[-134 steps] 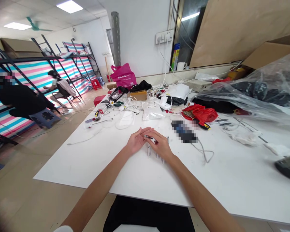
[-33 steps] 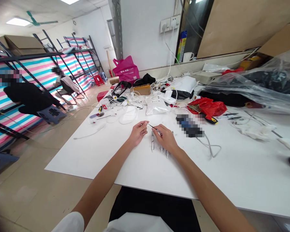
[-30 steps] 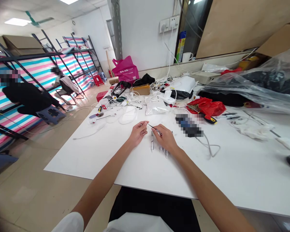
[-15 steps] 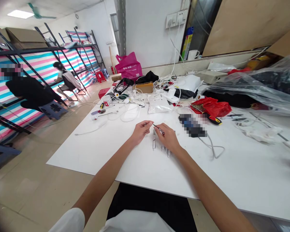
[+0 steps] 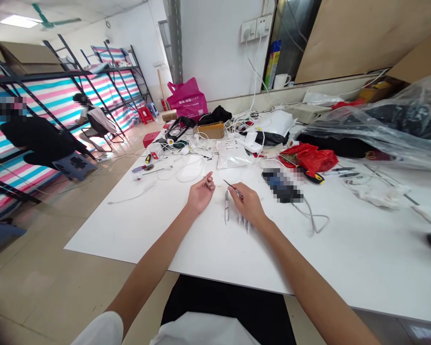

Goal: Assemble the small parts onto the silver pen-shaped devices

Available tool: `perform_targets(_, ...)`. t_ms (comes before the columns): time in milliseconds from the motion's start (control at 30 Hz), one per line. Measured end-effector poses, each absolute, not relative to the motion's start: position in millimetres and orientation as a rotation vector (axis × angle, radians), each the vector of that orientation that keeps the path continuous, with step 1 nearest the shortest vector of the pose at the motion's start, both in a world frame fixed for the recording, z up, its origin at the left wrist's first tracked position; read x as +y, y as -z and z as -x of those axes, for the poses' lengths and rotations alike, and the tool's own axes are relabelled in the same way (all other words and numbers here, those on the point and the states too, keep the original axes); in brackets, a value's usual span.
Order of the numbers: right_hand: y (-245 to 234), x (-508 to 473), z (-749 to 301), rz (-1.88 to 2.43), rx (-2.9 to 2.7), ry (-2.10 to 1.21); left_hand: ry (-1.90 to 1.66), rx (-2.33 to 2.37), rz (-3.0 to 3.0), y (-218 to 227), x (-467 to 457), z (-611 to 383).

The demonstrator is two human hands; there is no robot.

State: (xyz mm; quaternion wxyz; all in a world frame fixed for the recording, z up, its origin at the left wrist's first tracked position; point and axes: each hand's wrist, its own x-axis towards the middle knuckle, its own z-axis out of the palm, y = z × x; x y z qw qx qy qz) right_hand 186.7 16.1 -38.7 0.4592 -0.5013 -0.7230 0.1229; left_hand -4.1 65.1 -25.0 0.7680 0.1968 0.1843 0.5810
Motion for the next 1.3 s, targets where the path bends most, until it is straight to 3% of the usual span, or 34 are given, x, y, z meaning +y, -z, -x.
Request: perform_targets(1300,42.3,14.0,-185.5,1.303,-1.963,-0.289,-1.205,0.351,-0.770,15.8,44.8,-6.6)
